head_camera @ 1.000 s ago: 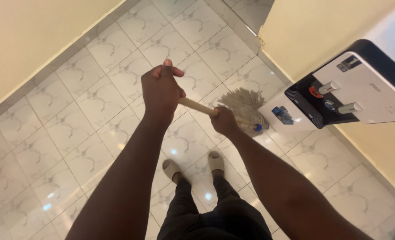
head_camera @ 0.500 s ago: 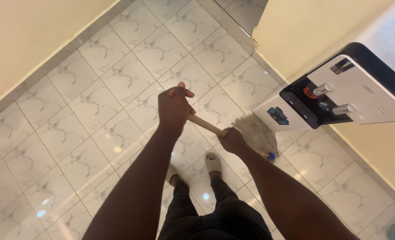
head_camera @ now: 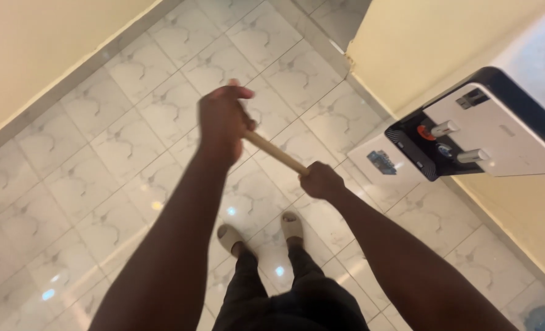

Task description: Mopping a tiled floor area using a string mop.

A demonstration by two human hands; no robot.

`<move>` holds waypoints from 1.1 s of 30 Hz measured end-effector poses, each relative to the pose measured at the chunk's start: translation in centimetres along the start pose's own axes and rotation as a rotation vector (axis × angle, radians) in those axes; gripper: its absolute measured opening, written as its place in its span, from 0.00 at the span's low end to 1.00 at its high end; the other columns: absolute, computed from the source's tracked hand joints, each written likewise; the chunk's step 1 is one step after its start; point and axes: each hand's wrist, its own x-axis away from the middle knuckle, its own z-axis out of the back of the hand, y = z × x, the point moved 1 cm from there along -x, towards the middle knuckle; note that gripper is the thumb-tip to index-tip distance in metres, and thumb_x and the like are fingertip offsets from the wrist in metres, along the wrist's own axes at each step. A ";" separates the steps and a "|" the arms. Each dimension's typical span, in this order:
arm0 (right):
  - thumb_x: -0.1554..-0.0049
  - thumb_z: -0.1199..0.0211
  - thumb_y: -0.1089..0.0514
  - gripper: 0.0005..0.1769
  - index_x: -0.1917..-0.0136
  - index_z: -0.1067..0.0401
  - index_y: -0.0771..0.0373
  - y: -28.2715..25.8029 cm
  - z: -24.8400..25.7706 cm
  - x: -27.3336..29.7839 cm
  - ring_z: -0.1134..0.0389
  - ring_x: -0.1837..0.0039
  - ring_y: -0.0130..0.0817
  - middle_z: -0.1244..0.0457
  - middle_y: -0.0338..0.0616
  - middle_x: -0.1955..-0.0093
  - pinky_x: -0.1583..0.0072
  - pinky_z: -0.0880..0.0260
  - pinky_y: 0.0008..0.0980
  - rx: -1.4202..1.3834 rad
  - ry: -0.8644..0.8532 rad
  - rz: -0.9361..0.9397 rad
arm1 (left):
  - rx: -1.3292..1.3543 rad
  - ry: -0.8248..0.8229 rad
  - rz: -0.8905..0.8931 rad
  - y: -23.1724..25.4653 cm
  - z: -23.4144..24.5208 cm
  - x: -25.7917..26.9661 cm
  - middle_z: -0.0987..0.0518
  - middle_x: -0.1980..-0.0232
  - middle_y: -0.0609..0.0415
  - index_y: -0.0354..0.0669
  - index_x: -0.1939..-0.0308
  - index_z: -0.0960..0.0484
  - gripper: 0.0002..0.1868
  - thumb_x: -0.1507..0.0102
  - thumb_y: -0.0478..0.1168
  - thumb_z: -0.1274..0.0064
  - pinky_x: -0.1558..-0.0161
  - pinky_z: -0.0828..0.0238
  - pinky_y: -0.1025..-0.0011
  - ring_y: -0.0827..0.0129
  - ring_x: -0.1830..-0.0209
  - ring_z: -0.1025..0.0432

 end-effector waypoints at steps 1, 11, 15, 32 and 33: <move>0.43 0.39 0.44 0.19 0.50 0.23 0.62 2.0 -2.8 -1.6 0.26 0.55 0.48 0.29 0.52 0.58 0.51 0.25 0.47 0.003 -0.015 0.006 | -0.002 0.015 0.004 -0.7 -0.3 1.3 0.37 0.79 0.54 0.34 0.67 0.21 0.15 0.30 0.40 0.54 0.78 0.39 0.69 0.71 0.83 0.41; 0.48 0.41 0.62 0.03 0.62 0.29 0.65 -2.2 -6.1 -8.3 0.31 0.56 0.61 0.33 0.59 0.63 0.55 0.30 0.51 -0.346 0.517 0.554 | -0.309 -0.155 -0.295 3.7 0.3 6.3 0.31 0.78 0.61 0.36 0.70 0.22 0.20 0.27 0.44 0.56 0.74 0.38 0.75 0.79 0.81 0.40; 0.46 0.41 0.64 0.03 0.61 0.30 0.65 -5.6 -5.0 -9.5 0.31 0.57 0.59 0.34 0.58 0.63 0.57 0.32 0.48 -0.439 0.598 0.784 | -0.311 -0.220 -0.403 5.6 0.9 7.8 0.32 0.77 0.61 0.35 0.69 0.23 0.20 0.26 0.44 0.55 0.74 0.42 0.75 0.80 0.80 0.41; 0.40 0.37 0.56 0.13 0.63 0.32 0.64 -10.9 -2.1 -10.8 0.35 0.63 0.32 0.36 0.44 0.68 0.60 0.35 0.38 -0.527 0.326 0.603 | -0.648 0.076 -0.677 7.8 -2.8 4.8 0.36 0.83 0.63 0.40 0.74 0.20 0.23 0.27 0.48 0.55 0.75 0.46 0.72 0.79 0.81 0.44; 0.41 0.37 0.55 0.11 0.62 0.31 0.62 -11.1 -1.8 -10.1 0.35 0.64 0.30 0.35 0.42 0.69 0.60 0.35 0.37 -0.558 0.305 0.567 | -0.644 0.041 -0.665 8.2 -2.9 4.5 0.35 0.83 0.63 0.40 0.74 0.19 0.23 0.28 0.48 0.55 0.76 0.45 0.72 0.80 0.81 0.43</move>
